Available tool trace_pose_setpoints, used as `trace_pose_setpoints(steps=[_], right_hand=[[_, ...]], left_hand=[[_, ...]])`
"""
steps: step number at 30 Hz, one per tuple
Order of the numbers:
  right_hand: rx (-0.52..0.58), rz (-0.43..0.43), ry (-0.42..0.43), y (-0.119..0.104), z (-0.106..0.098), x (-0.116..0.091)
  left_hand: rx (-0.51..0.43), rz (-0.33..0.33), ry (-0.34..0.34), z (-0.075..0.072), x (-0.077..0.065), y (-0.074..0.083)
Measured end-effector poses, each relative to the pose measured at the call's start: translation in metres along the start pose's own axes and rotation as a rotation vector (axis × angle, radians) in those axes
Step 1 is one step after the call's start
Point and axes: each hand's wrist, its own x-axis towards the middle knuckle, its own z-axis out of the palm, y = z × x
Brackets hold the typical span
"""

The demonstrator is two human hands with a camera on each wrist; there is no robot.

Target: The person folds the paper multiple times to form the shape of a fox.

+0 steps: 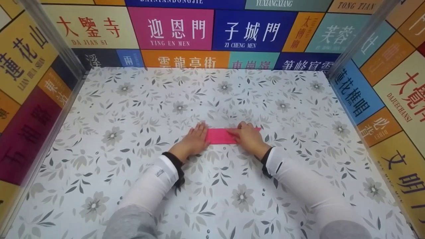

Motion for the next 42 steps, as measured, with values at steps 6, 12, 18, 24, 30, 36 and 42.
trace_pose_setpoints(steps=[6,12,18,24,30,36,42], right_hand=[[-0.045,-0.025,0.005,-0.002,-0.002,0.001],[-0.133,-0.024,-0.053,-0.007,-0.002,0.001],[-0.136,-0.006,-0.12,-0.009,-0.002,0.0],[-0.194,-0.052,-0.038,-0.009,0.0,-0.002],[-0.236,-0.063,-0.001,-0.015,0.001,-0.002],[-0.247,-0.038,-0.027,-0.016,0.003,-0.001],[-0.259,-0.04,-0.02,-0.016,0.003,-0.001]], left_hand=[[0.032,-0.01,0.005,-0.002,0.001,0.0],[0.042,-0.017,0.008,-0.001,-0.001,0.0],[0.0,-0.039,-0.032,0.001,0.001,0.003],[-0.024,-0.045,0.042,-0.002,0.01,0.013],[-0.022,-0.041,0.06,0.0,0.02,0.018],[-0.052,-0.042,0.047,0.0,0.022,0.02],[-0.066,-0.049,0.087,0.001,0.029,0.025]])
